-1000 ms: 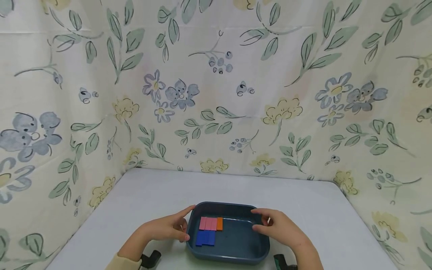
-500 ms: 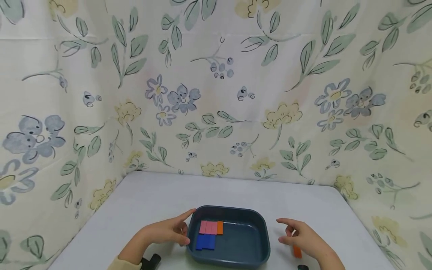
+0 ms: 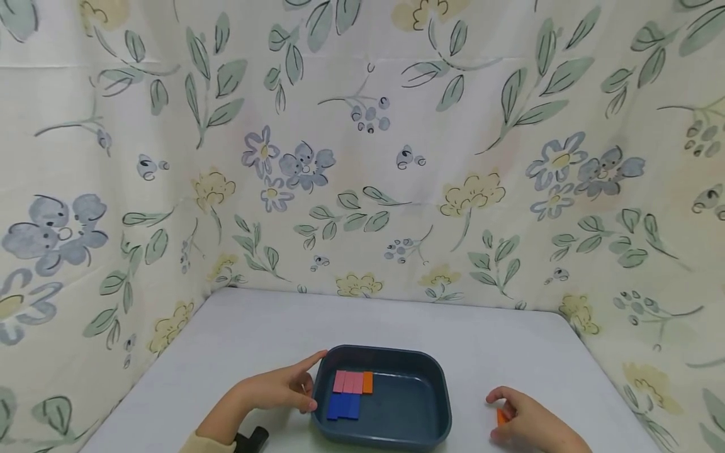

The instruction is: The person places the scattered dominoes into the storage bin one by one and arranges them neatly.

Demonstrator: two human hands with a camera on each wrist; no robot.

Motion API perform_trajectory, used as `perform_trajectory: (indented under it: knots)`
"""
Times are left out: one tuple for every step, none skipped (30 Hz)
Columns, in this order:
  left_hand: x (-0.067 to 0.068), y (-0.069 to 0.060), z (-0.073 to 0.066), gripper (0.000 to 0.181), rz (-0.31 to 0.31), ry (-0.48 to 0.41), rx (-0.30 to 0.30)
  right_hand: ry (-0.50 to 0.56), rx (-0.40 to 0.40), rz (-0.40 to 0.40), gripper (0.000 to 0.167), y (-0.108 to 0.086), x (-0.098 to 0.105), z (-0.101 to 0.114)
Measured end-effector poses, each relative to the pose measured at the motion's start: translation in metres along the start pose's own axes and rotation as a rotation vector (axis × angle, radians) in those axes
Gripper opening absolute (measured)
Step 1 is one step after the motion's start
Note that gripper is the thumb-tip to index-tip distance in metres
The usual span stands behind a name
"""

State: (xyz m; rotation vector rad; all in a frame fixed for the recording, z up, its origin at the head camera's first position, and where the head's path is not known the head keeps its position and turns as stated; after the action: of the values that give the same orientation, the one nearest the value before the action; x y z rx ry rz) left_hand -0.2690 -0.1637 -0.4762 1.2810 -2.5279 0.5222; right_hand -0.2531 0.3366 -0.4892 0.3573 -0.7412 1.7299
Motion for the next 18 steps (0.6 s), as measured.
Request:
perform_trajectory:
  knots:
    - [0.000,0.000,0.000,0.095,-0.001,0.001,0.003,-0.011,-0.009,-0.007,0.048,-0.001,0.001,0.000]
    - [0.000,-0.001,-0.001,0.095,-0.003,0.002,0.006,-0.018,-0.022,-0.015,0.049,-0.002,0.002,-0.001]
    - [-0.001,-0.001,-0.001,0.095,-0.004,0.004,0.008,-0.024,-0.028,-0.021,0.049,-0.003,0.003,-0.002]
    - [-0.001,-0.001,-0.001,0.095,-0.006,0.004,0.010,-0.027,-0.027,-0.021,0.049,-0.004,0.005,-0.004]
    - [-0.001,-0.001,-0.002,0.095,-0.007,0.004,0.011,-0.027,-0.035,-0.025,0.048,-0.006,0.006,-0.005]
    - [-0.001,-0.002,-0.002,0.095,-0.007,0.004,0.012,-0.029,-0.048,-0.033,0.048,-0.007,0.007,-0.007]
    - [-0.001,-0.002,-0.002,0.095,-0.007,0.005,0.012,-0.029,-0.069,-0.042,0.048,-0.009,0.008,-0.009]
    - [-0.001,-0.002,-0.001,0.095,-0.007,0.005,0.012,-0.019,-0.099,-0.053,0.047,-0.010,0.008,-0.010]
    - [-0.001,-0.002,-0.001,0.095,-0.007,0.005,0.013,-0.008,-0.106,-0.047,0.046,-0.011,0.009,-0.012]
    - [-0.001,-0.002,-0.001,0.095,-0.006,0.005,0.013,0.005,-0.122,-0.046,0.044,-0.012,0.009,-0.014]
    - [-0.001,-0.002,-0.001,0.095,-0.005,0.003,0.014,0.018,-0.136,-0.046,0.043,-0.013,0.009,-0.016]
    - [0.000,-0.002,-0.001,0.095,-0.004,0.001,0.015,0.029,-0.136,-0.041,0.041,-0.013,0.009,-0.017]
    - [0.000,-0.002,-0.001,0.095,-0.004,0.000,0.015,0.038,-0.138,-0.040,0.039,-0.013,0.009,-0.017]
    - [0.000,-0.001,-0.002,0.095,-0.003,-0.003,0.016,0.048,-0.131,-0.033,0.038,-0.014,0.009,-0.017]
    - [0.000,-0.001,-0.002,0.095,-0.003,-0.004,0.015,0.052,-0.118,-0.024,0.037,-0.014,0.010,-0.018]
    - [0.000,-0.001,-0.002,0.095,-0.002,-0.005,0.015,0.051,-0.115,-0.024,0.036,-0.014,0.010,-0.017]
    - [0.000,-0.001,-0.003,0.095,0.000,-0.005,0.014,0.041,-0.109,-0.024,0.036,-0.015,0.010,-0.017]
    - [0.000,-0.001,-0.003,0.095,0.001,-0.003,0.012,0.027,-0.109,-0.028,0.036,-0.014,0.010,-0.017]
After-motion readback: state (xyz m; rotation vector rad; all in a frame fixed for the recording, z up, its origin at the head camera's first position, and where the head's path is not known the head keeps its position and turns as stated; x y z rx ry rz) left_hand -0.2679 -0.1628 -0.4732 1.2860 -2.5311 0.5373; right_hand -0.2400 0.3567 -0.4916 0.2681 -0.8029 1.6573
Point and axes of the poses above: each hand's wrist, its own y-axis towards the middle knuckle, its own x-axis out of the back of the hand, z = x × y, the point moved 1 cm from there along y, towards the middle knuckle, and after that the axes turned 5 degrees about -z, right-handed, at the moved point
